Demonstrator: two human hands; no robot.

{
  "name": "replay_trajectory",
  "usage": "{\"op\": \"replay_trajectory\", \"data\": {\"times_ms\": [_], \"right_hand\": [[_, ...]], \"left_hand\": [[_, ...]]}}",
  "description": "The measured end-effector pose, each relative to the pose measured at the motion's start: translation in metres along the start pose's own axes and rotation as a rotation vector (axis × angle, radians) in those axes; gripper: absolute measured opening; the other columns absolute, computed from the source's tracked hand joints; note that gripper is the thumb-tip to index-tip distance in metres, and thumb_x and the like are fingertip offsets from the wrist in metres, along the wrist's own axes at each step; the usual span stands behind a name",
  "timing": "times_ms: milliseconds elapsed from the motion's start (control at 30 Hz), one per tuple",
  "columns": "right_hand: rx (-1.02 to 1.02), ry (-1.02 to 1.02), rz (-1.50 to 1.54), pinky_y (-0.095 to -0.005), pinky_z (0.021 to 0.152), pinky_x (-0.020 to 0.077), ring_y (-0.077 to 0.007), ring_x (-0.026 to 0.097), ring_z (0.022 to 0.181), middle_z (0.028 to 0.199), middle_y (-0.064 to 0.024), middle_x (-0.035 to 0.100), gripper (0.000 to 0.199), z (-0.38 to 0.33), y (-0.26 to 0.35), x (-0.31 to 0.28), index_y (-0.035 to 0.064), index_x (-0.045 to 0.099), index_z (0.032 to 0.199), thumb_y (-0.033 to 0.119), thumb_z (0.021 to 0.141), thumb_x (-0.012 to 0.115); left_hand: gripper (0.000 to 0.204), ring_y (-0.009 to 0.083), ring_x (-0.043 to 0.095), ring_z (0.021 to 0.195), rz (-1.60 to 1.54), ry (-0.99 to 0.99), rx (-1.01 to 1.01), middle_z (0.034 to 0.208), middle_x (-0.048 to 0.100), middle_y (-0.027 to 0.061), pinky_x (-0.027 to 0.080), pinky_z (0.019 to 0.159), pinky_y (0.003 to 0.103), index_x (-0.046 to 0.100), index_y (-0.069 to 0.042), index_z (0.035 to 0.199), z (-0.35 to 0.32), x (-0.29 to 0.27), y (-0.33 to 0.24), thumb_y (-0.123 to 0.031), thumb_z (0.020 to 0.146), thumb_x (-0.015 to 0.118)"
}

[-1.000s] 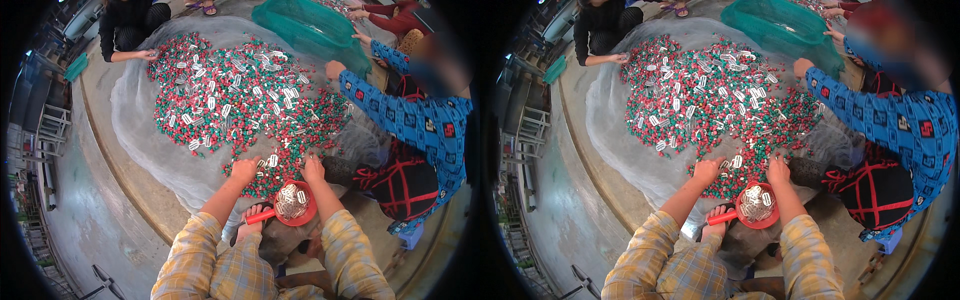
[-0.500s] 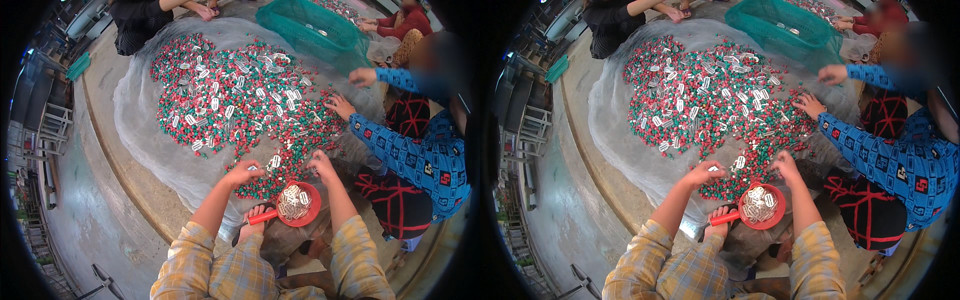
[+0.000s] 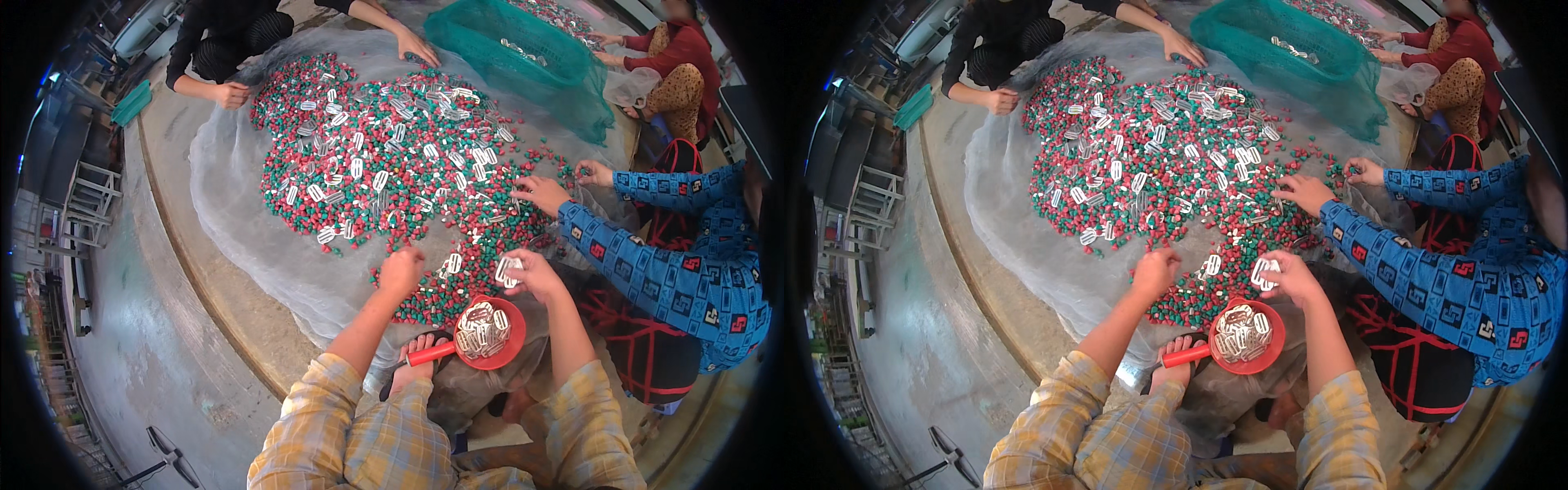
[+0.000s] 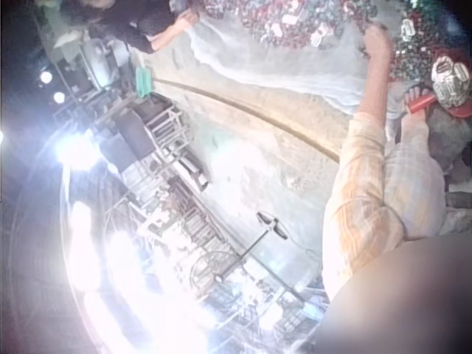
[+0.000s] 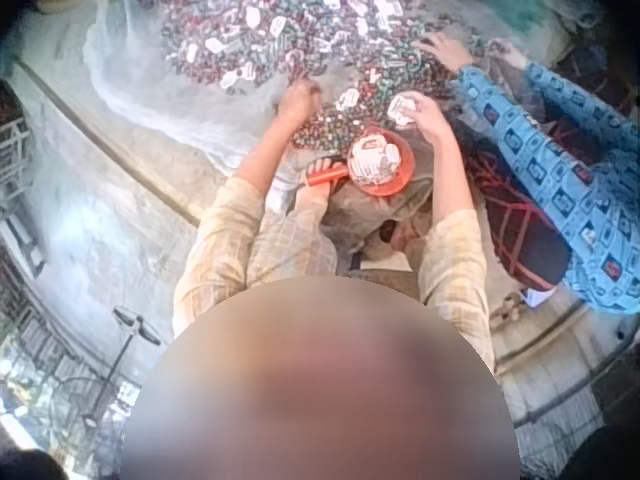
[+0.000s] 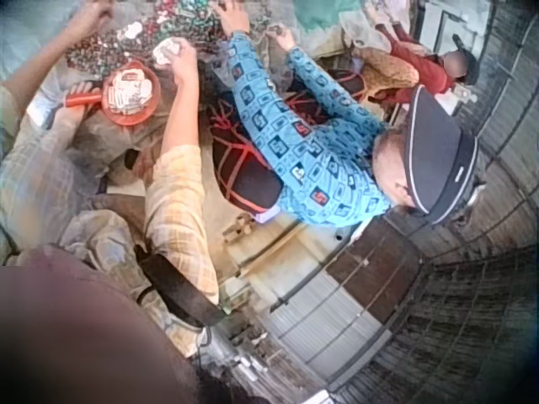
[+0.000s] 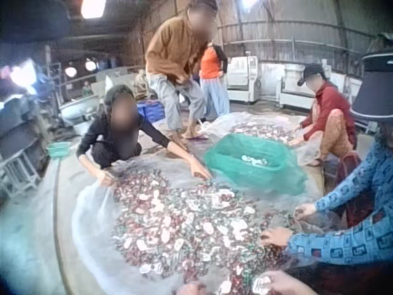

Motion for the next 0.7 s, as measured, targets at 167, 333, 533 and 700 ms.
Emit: {"op": "replay_trajectory", "data": {"times_ms": [167,333,533,700], "right_hand": [[0.076,0.412,-0.414,-0.0286,0.053,0.0571,-0.0195,0.065,0.075,0.092,-0.0112,0.063,0.03,-0.019,0.003,0.007,0.0007,0.061,0.102,0.009,0.075,0.071],[0.054,0.63,-1.039,-0.0307,0.058,0.0554,-0.02,0.066,0.077,0.092,-0.0126,0.065,0.048,-0.031,0.017,0.032,0.0083,0.062,0.112,0.036,0.074,0.072],[0.067,0.635,-1.087,-0.0398,0.073,0.0532,-0.029,0.064,0.09,0.099,-0.0176,0.065,0.041,-0.012,0.008,0.039,0.0138,0.063,0.113,0.036,0.079,0.065],[-0.087,0.26,-1.145,-0.0401,0.083,0.0497,-0.0323,0.061,0.096,0.098,-0.018,0.063,0.031,0.011,0.034,0.067,0.0125,0.062,0.11,0.021,0.08,0.063]], "left_hand": [[0.02,0.0293,0.063,0.08,0.19,0.186,0.149,0.085,0.065,0.011,0.05,0.072,0.041,0.067,-0.011,0.088,-0.013,0.016,0.013,-0.021,0.072,0.069],[0.045,0.0248,0.058,0.098,0.383,0.288,0.199,0.098,0.058,0.005,0.046,0.082,0.04,0.065,-0.017,0.099,-0.024,0.024,0.008,-0.037,0.061,0.079],[0.046,0.0253,0.056,0.094,0.503,0.272,0.251,0.093,0.055,0.0068,0.046,0.079,0.04,0.064,-0.015,0.102,-0.03,0.015,0.013,-0.032,0.061,0.079],[0.039,0.0264,0.055,0.095,0.507,0.218,0.223,0.095,0.054,0.0076,0.045,0.079,0.041,0.063,-0.012,0.095,-0.041,0.021,0.015,-0.024,0.061,0.077]]}}
Point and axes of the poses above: each hand's wrist, its own z-axis towards the middle knuckle, its own x-axis out of the palm, y = z × x, the point moved 1 cm from there along z, towards the middle knuckle
